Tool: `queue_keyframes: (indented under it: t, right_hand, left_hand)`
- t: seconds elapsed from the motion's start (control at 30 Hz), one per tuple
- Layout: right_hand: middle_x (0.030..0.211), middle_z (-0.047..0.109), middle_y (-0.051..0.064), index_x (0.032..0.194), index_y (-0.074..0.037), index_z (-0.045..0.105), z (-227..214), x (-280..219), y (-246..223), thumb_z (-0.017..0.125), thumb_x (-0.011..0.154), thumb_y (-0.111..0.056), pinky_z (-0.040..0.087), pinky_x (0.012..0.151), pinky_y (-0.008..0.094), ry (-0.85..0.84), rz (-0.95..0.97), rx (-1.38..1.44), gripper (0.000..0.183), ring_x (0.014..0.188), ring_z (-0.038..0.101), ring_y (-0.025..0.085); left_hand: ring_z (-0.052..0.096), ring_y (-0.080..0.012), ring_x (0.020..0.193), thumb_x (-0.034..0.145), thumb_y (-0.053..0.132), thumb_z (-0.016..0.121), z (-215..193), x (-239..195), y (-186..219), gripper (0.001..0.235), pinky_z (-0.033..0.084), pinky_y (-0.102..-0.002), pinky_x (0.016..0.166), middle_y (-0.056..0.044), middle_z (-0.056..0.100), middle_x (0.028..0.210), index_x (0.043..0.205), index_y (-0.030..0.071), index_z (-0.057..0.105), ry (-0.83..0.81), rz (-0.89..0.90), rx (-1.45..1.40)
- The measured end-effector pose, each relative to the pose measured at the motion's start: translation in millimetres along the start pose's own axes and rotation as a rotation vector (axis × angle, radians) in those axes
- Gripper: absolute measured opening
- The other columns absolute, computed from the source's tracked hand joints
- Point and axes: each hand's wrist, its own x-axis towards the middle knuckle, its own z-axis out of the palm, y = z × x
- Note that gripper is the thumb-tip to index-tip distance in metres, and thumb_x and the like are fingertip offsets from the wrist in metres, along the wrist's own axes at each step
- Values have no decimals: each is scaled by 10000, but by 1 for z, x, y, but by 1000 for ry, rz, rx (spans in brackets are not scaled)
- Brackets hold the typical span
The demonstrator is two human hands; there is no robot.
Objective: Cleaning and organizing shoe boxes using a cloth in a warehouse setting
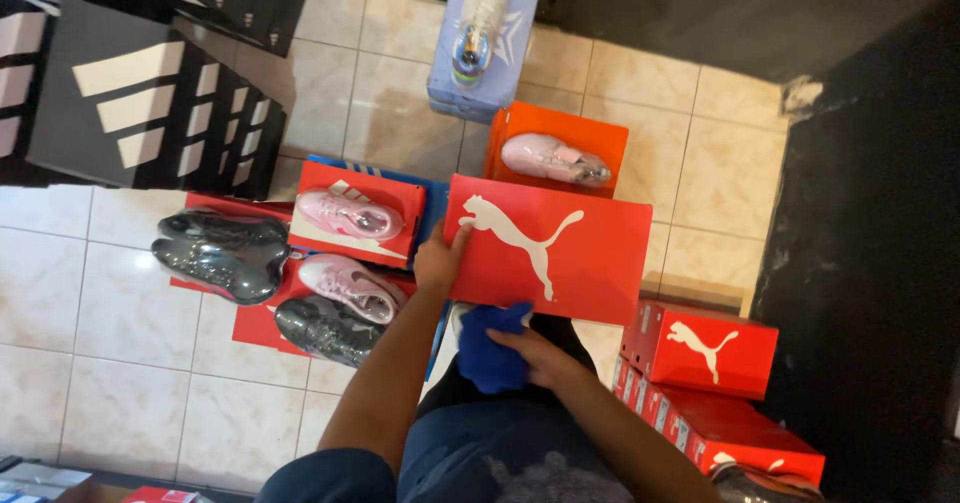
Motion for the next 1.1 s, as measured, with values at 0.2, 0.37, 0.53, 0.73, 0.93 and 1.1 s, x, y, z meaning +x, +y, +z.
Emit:
queue_keyframes:
  t: [0.2, 0.37, 0.53, 0.73, 0.93, 1.1]
  right_hand:
    - [1259, 701, 248, 1379, 86, 575, -38, -116, -57, 683, 868, -200, 519, 946, 403, -51, -256, -300, 595, 1044, 670, 325]
    - [1486, 540, 188, 1522, -5, 421, -31, -135, -88, 410, 989, -405, 393, 1109, 443, -149, -431, -2, 666, 1304, 528, 311]
    - [1345, 622, 145, 1448, -45, 495, -76, -95, -117, 301, 996, -657, 455, 994, 410, -659, -299, -82, 785, 1107, 607, 264]
    - [1558, 426, 150, 1567, -95, 329, -103, -90, -175, 554, 946, -457, 416, 1096, 435, -438, -494, -875, 753, 1360, 458, 287]
    - [1591, -285, 352, 1611, -117, -11, -123, -44, -181, 854, 703, -574, 325, 1113, 617, 425, -740, -1696, 1335, 1425, 164, 613]
    - [1557, -456, 301, 1629, -205, -112, -115, -38, -178, 857, 731, -507, 486, 1048, 500, 498, -532, -1691, 1355, 1288, 470, 568]
  left_hand:
    - [644, -449, 1127, 883, 750, 433, -7, -18, 11, 913, 519, -505, 928, -195, 663, 1309, 1621, 230, 297, 17, 96, -30]
    - [444, -375, 1444, 948, 431, 635, 20, -106, 22, 718, 361, -462, 1178, -205, 456, 1566, 1506, 25, 437, 145, 908, -427]
    - [247, -398, 1524, 872, 381, 712, 48, -208, 63, 788, 254, -480, 1216, -202, 229, 1664, 1523, 48, 419, -167, 937, -429]
    - [611, -316, 1176, 755, 66, 720, 45, -175, 66, 653, 479, -401, 1028, -143, 628, 1340, 1391, 68, 568, 377, 480, -515]
    - [413, -399, 1384, 869, 493, 594, 31, -72, 0, 776, 419, -522, 1072, -96, 374, 1611, 1561, 207, 392, 331, -106, -119]
    - [657, -314, 883, 844, 512, 632, 3, 13, -2, 539, 534, -398, 855, -132, 740, 1044, 1171, 94, 727, -62, 9, -349]
